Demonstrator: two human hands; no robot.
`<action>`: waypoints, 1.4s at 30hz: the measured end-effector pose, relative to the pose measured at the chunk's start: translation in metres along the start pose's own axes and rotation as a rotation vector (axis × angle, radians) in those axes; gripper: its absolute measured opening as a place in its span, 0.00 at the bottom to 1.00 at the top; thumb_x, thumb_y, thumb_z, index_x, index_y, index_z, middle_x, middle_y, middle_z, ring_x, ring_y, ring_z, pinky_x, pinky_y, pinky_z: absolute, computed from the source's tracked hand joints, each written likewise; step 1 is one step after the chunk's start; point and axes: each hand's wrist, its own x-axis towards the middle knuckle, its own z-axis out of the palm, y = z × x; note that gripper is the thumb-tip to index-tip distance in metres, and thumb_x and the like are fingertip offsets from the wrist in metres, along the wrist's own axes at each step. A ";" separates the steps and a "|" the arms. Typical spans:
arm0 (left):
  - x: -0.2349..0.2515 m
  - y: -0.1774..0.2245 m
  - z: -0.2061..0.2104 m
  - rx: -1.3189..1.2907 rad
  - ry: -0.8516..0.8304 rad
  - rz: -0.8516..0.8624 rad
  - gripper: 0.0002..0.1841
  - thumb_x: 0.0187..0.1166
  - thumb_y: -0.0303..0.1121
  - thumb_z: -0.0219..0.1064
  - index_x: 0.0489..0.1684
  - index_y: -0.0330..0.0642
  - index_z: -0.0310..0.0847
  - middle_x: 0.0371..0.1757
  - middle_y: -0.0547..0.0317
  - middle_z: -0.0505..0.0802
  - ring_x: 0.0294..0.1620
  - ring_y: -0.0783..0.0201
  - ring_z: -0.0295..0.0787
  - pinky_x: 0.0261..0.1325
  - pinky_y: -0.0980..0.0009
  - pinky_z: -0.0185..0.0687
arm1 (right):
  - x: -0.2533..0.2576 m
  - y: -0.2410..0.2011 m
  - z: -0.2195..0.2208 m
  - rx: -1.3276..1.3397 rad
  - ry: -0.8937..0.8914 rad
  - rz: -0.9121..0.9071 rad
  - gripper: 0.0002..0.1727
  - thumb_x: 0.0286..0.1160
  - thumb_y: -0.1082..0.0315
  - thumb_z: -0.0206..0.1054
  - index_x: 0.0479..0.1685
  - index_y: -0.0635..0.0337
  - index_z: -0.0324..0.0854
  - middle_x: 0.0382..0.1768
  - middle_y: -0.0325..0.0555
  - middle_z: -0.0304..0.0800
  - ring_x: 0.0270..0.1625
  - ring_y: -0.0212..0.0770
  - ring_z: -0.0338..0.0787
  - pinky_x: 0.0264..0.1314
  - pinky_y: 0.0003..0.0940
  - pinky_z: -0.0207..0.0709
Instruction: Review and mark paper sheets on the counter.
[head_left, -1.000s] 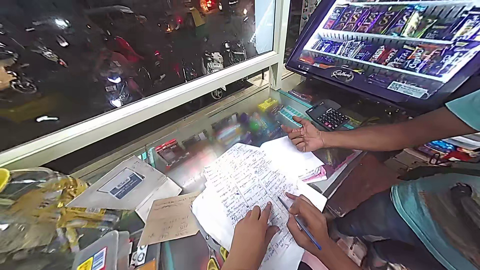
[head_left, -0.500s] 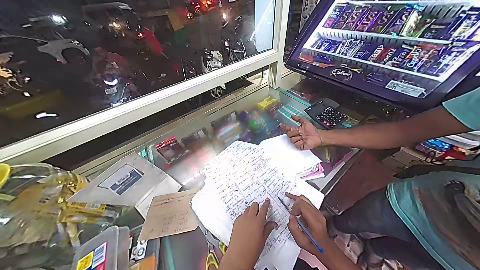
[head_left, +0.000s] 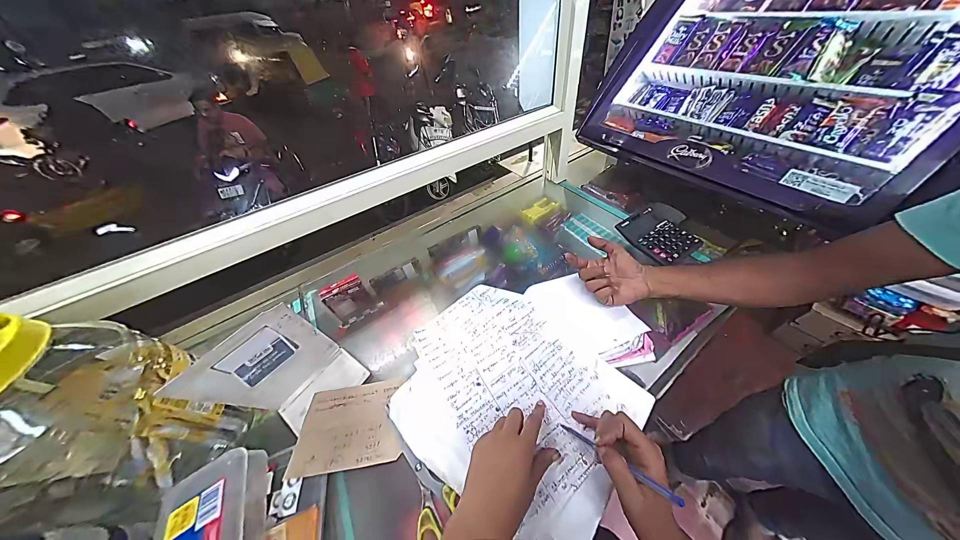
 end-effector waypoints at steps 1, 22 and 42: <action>0.000 0.000 0.000 0.002 -0.006 -0.002 0.29 0.84 0.48 0.65 0.81 0.42 0.76 0.53 0.37 0.91 0.51 0.39 0.92 0.48 0.47 0.88 | 0.000 0.000 -0.001 0.007 0.006 0.013 0.05 0.76 0.64 0.62 0.33 0.43 0.81 0.32 0.26 0.85 0.47 0.24 0.92 0.69 0.34 0.86; -0.001 -0.001 0.000 0.005 0.006 0.017 0.29 0.85 0.48 0.63 0.81 0.41 0.76 0.50 0.37 0.91 0.43 0.41 0.93 0.45 0.48 0.88 | -0.003 0.007 -0.002 0.091 0.012 -0.069 0.05 0.76 0.64 0.62 0.37 0.41 0.83 0.35 0.25 0.86 0.49 0.25 0.91 0.71 0.35 0.85; 0.000 0.001 -0.002 0.003 -0.018 0.005 0.29 0.86 0.47 0.62 0.83 0.43 0.74 0.51 0.37 0.91 0.44 0.40 0.93 0.45 0.48 0.88 | -0.012 0.000 -0.003 -0.112 -0.149 -0.414 0.11 0.84 0.60 0.57 0.30 0.48 0.68 0.25 0.33 0.71 0.32 0.27 0.81 0.59 0.30 0.85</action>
